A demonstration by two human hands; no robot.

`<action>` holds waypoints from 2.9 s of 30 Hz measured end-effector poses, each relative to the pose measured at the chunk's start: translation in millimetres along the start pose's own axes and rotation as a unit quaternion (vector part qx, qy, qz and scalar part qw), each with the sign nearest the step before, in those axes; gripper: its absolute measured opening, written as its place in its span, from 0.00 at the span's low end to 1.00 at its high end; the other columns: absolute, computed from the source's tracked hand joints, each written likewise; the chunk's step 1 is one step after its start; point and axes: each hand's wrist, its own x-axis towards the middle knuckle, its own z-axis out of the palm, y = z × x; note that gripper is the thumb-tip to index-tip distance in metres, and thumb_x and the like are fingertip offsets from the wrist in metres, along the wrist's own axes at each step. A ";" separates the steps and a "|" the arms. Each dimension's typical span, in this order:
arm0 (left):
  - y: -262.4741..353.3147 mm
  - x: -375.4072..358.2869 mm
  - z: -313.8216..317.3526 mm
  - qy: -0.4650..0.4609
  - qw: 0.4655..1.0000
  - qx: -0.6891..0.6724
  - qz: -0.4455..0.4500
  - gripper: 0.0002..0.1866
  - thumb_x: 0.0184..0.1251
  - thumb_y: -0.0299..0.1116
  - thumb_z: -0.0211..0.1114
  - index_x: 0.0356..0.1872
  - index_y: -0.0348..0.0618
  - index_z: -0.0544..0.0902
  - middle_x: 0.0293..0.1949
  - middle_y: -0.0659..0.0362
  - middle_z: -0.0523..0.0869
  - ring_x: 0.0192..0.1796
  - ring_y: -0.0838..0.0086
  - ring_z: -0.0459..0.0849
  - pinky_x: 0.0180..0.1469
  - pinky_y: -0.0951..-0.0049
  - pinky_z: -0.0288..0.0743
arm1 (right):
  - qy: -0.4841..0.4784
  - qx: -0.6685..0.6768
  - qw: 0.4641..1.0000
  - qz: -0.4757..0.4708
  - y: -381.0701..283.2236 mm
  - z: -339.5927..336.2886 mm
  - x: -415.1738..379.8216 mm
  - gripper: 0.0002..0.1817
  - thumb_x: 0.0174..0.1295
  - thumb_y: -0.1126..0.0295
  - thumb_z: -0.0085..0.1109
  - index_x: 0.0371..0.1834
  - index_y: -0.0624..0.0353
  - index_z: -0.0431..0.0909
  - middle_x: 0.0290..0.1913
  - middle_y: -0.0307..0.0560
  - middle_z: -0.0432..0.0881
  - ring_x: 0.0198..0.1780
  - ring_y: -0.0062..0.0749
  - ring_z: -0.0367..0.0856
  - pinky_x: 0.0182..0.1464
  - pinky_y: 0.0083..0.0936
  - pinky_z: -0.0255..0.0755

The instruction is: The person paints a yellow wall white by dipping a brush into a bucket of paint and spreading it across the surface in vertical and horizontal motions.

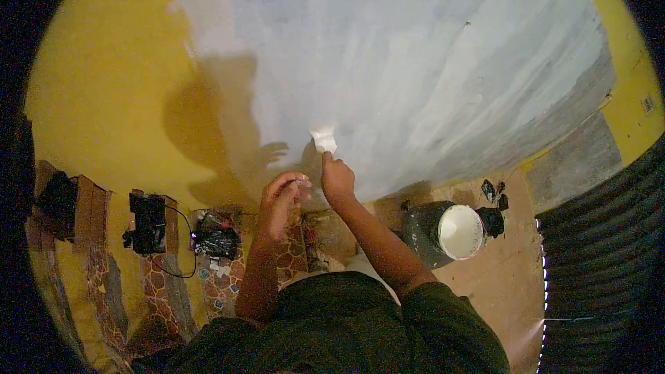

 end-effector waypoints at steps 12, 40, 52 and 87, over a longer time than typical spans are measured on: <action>10.3 -7.1 12.3 -0.059 0.998 -0.003 -0.013 0.12 0.70 0.35 0.51 0.45 0.42 0.79 0.42 0.59 0.83 0.39 0.76 0.80 0.40 0.76 0.68 | 0.241 0.277 0.930 0.031 42.9 -125.9 22.7 0.07 0.59 0.69 0.61 0.36 0.61 0.82 0.23 0.56 0.80 0.21 0.49 0.76 0.27 0.33 0.71; -77.2 -17.6 13.7 -0.085 0.987 0.028 -0.135 0.13 0.71 0.35 0.51 0.53 0.45 0.76 0.52 0.59 0.79 0.50 0.73 0.79 0.47 0.73 0.70 | -0.252 0.571 0.744 0.239 93.4 66.7 -11.5 0.14 0.66 0.68 0.52 0.48 0.67 0.75 0.21 0.42 0.74 0.13 0.21 0.62 0.15 0.22 0.53; -39.5 -21.1 6.0 -0.112 0.990 0.078 -0.038 0.12 0.73 0.32 0.50 0.53 0.44 0.74 0.54 0.60 0.77 0.50 0.71 0.79 0.48 0.71 0.71 | -0.043 0.651 0.757 -0.017 16.5 -224.3 30.9 0.22 0.73 0.52 0.41 0.41 0.63 0.74 0.18 0.36 0.67 0.11 0.15 0.56 0.11 0.16 0.49; -63.5 -1.1 53.5 -0.201 0.965 0.124 -0.116 0.19 0.77 0.43 0.48 0.55 0.41 0.75 0.50 0.59 0.80 0.52 0.73 0.79 0.51 0.71 0.73 | -0.079 0.672 0.722 0.149 150.2 -109.4 27.4 0.26 0.70 0.43 0.40 0.24 0.53 0.66 0.14 0.30 0.61 0.11 0.14 0.52 0.11 0.16 0.47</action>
